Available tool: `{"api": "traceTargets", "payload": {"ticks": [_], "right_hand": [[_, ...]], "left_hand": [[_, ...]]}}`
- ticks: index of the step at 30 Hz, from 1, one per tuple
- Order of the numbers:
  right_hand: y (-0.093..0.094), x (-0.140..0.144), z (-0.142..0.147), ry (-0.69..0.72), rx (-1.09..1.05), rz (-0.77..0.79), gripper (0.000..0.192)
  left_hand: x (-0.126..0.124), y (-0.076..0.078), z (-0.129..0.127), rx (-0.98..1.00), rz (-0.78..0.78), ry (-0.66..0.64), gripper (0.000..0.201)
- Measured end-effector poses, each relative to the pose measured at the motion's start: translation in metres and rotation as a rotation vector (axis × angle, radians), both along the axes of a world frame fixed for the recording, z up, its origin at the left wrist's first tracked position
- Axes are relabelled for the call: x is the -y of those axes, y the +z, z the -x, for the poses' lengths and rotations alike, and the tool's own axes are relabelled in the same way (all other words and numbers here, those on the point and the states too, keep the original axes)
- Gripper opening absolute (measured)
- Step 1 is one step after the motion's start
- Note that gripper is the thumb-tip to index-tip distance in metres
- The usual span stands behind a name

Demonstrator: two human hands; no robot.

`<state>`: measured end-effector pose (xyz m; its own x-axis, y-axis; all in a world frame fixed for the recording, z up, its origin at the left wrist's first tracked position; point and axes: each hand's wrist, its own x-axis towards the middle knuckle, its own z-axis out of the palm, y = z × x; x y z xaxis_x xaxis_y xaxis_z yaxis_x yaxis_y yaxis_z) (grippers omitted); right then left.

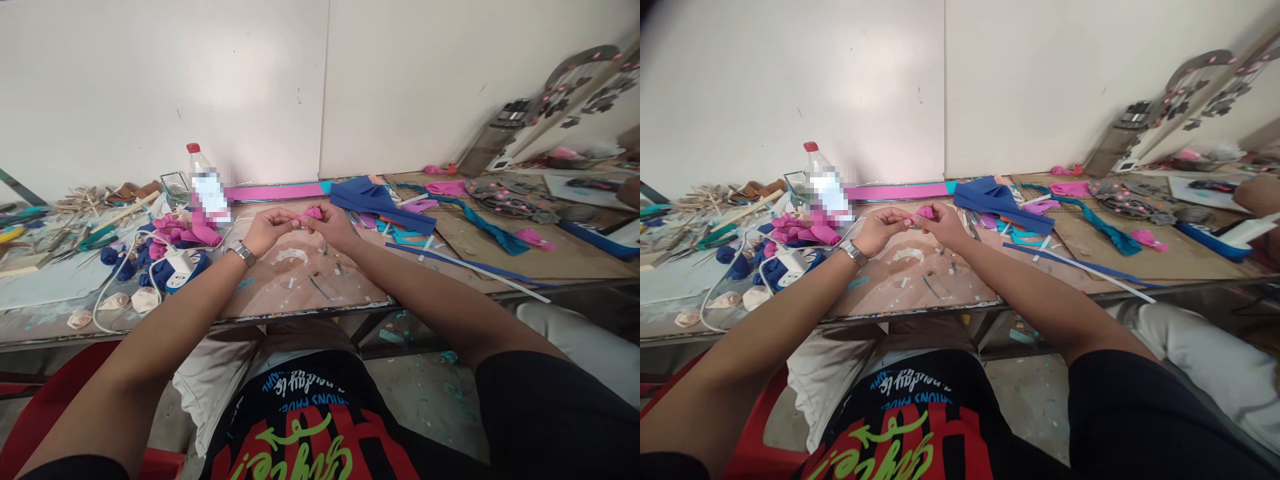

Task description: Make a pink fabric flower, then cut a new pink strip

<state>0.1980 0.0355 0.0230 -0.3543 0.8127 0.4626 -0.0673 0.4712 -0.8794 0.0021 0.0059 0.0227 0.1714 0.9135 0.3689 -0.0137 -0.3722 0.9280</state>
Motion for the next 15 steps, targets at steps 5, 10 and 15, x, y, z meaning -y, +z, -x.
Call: {"api": "traceTargets", "payload": {"ticks": [5,10,15], "right_hand": [[0.0035,0.0037,-0.0023,-0.019,0.073,-0.043,0.046],[0.0044,0.0056,-0.0026,-0.039,0.081,-0.066,0.045],[0.0048,0.0053,-0.0020,-0.061,0.065,-0.047,0.047]], "left_hand": [[0.0001,0.0000,-0.0003,-0.008,0.003,0.014,0.042],[0.0009,-0.0009,-0.0020,0.017,0.031,0.011,0.041],[0.0010,-0.0013,-0.0017,0.026,0.031,-0.035,0.039]]}}
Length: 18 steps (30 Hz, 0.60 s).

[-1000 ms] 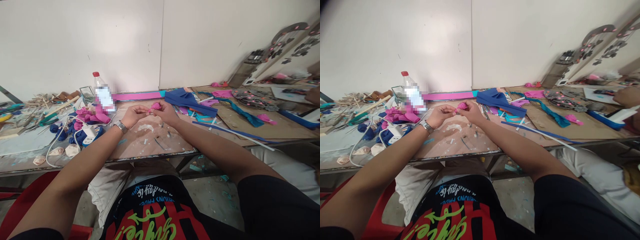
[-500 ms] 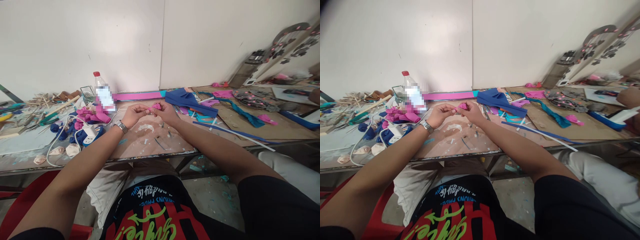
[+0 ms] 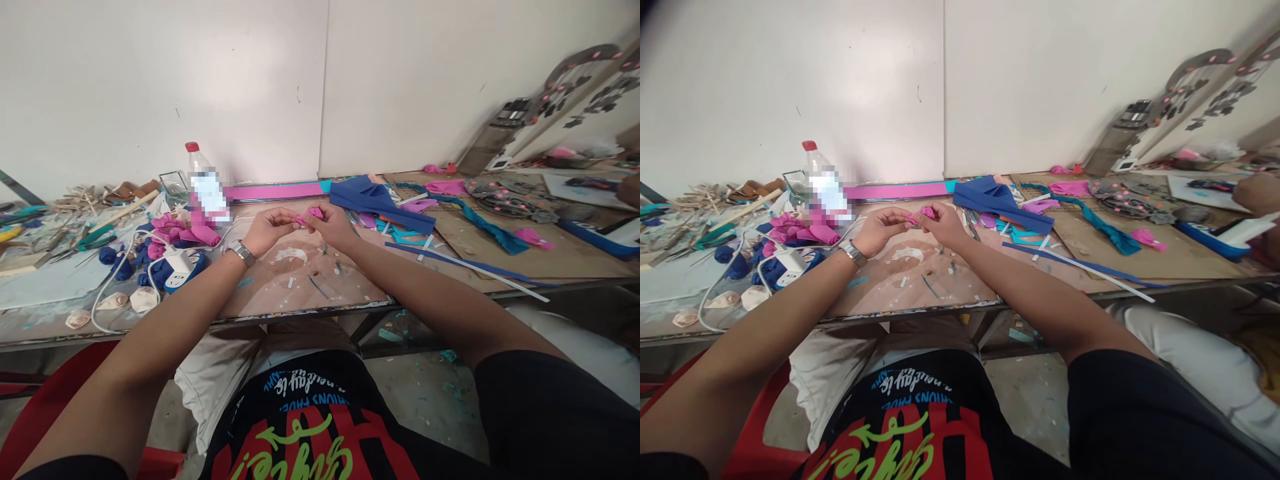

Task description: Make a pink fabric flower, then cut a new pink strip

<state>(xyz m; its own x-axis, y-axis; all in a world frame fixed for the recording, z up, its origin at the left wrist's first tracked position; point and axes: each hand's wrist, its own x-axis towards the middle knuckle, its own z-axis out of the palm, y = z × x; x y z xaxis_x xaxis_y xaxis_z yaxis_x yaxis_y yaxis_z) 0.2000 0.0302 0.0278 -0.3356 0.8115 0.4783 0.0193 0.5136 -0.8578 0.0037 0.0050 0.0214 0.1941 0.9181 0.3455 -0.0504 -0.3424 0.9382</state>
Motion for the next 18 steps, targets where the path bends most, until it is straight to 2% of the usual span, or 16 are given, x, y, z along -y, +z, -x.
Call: {"api": "traceTargets", "payload": {"ticks": [6,18], "right_hand": [[0.0014,0.0014,-0.0001,-0.029,0.031,-0.016,0.049],[0.0065,0.0074,-0.0015,-0.072,0.112,-0.057,0.051]], "left_hand": [[-0.0005,0.0004,0.0003,0.059,-0.021,0.020,0.033],[0.0006,0.0008,-0.0013,0.002,-0.071,0.059,0.031]]}}
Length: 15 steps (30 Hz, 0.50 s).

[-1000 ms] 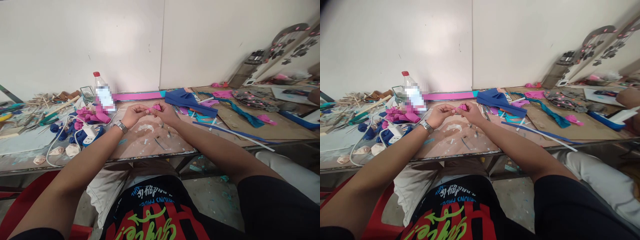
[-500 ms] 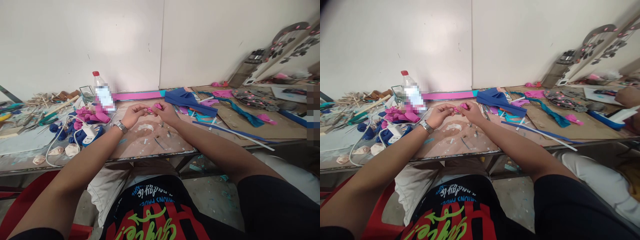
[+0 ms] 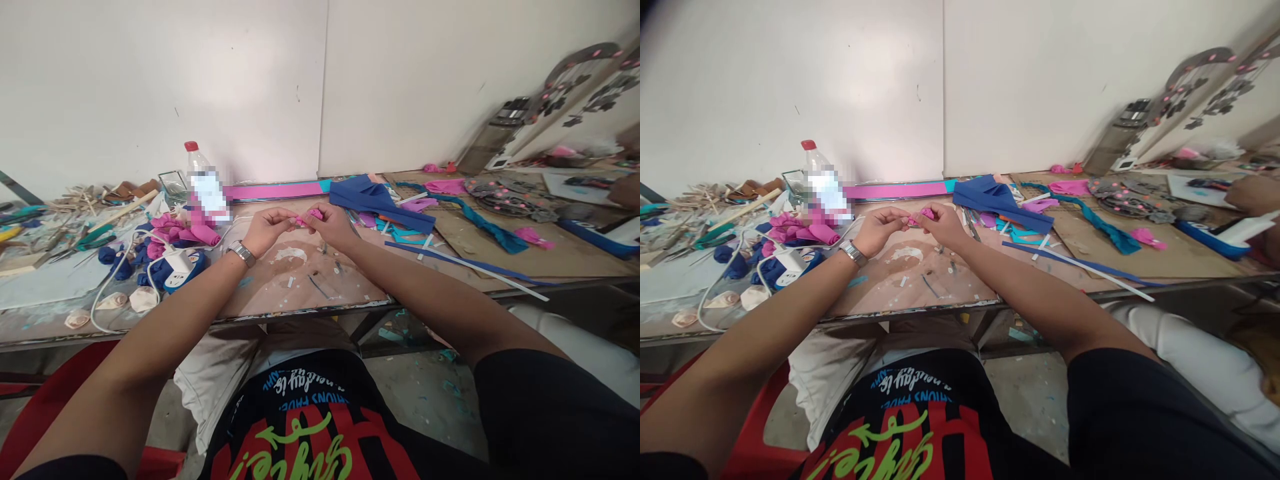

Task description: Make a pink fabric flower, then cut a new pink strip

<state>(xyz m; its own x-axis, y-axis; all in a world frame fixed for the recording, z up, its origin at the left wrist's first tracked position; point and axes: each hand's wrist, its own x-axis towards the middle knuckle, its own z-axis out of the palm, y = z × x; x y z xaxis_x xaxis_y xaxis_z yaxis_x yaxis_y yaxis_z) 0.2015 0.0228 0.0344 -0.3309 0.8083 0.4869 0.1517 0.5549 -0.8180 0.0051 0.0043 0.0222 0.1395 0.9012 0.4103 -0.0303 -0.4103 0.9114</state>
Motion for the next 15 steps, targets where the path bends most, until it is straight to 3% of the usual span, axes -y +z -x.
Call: {"api": "traceTargets", "payload": {"ticks": [15], "right_hand": [[-0.0064,-0.0053,-0.0011,-0.076,0.106,-0.108,0.054]], "left_hand": [[-0.0005,-0.0031,-0.0015,-0.044,-0.012,0.038,0.031]]}}
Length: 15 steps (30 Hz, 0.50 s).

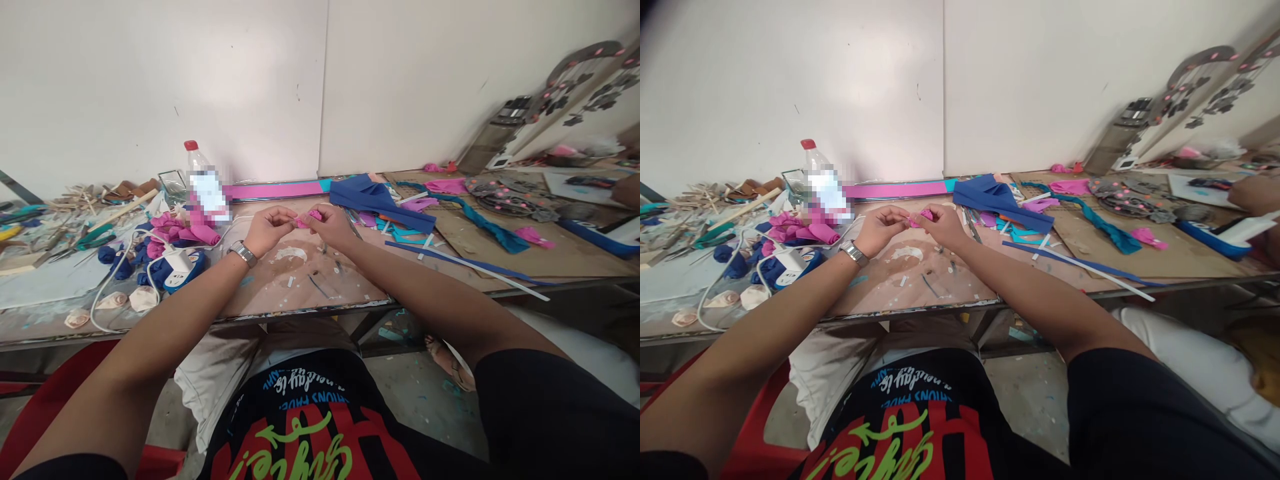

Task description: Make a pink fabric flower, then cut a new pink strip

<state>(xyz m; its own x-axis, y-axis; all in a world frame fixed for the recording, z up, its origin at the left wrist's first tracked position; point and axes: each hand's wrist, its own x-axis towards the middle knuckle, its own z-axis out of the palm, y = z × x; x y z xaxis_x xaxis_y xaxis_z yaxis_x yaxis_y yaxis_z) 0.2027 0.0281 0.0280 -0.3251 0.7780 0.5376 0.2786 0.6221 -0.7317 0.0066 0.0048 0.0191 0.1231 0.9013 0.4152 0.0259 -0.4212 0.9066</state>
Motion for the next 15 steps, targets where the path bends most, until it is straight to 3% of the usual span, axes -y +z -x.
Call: {"api": "traceTargets", "payload": {"ticks": [5,11,15], "right_hand": [[-0.001,-0.001,0.001,-0.042,0.021,-0.034,0.049],[-0.008,-0.006,0.004,0.107,-0.072,-0.072,0.034],[-0.010,-0.007,0.004,0.131,-0.055,-0.105,0.029]], "left_hand": [[0.000,-0.001,0.001,-0.031,0.024,0.021,0.030],[0.000,0.001,0.000,-0.038,0.005,0.058,0.031],[0.000,0.001,0.000,-0.048,-0.008,0.060,0.029]]}}
